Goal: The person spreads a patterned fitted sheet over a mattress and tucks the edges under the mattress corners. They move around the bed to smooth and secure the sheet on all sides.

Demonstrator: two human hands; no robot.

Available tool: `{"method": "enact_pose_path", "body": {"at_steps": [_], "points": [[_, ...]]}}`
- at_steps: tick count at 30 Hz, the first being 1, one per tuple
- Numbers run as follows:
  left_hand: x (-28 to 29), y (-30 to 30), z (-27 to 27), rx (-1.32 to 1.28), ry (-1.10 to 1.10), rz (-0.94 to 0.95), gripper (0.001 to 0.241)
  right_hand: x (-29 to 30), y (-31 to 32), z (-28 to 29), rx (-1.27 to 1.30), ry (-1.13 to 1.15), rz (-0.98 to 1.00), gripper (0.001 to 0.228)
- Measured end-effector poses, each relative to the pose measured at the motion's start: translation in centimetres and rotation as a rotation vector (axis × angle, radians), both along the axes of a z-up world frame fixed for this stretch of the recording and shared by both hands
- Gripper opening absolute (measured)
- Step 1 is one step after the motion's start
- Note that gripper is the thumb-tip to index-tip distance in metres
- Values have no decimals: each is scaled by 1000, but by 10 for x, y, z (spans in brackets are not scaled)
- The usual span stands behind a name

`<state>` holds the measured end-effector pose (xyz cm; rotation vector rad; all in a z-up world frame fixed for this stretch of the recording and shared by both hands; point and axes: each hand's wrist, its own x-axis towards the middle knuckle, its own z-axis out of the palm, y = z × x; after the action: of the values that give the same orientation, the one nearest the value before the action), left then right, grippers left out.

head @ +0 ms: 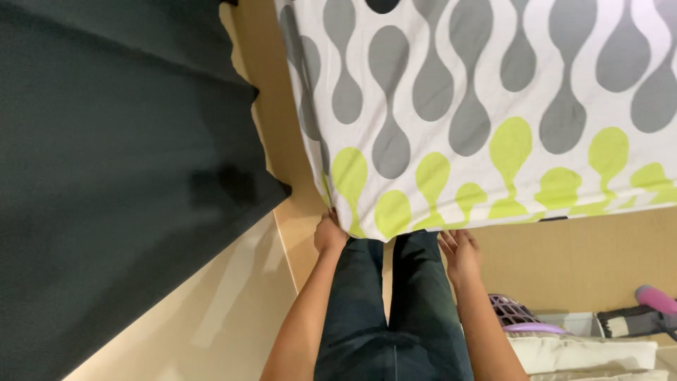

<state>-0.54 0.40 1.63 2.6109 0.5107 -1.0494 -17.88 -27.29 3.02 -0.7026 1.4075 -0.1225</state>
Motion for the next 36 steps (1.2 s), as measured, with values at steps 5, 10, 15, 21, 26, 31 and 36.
{"method": "enact_pose_path", "body": {"at_steps": [5,10,15,21,26,31,36], "points": [[-39,-4,-8,-533,99,578,32,-42,-5,-134,178,-245,-251,18],[-70,37,-101,-745,79,789,39,-22,31,-106,43,-201,-282,18],[-4,-5,20,7,-75,39,39,-2,64,-74,-455,150,-26,30],[-21,5,-28,117,-154,397,49,19,93,-60,-780,595,345,37],[-8,2,-27,96,-114,402,52,18,80,-70,-739,610,576,41],[-16,14,-17,47,-198,308,49,-13,70,-116,-1291,371,895,31],[-32,20,7,-408,-210,719,63,-1,68,-42,-239,245,37,45]]}}
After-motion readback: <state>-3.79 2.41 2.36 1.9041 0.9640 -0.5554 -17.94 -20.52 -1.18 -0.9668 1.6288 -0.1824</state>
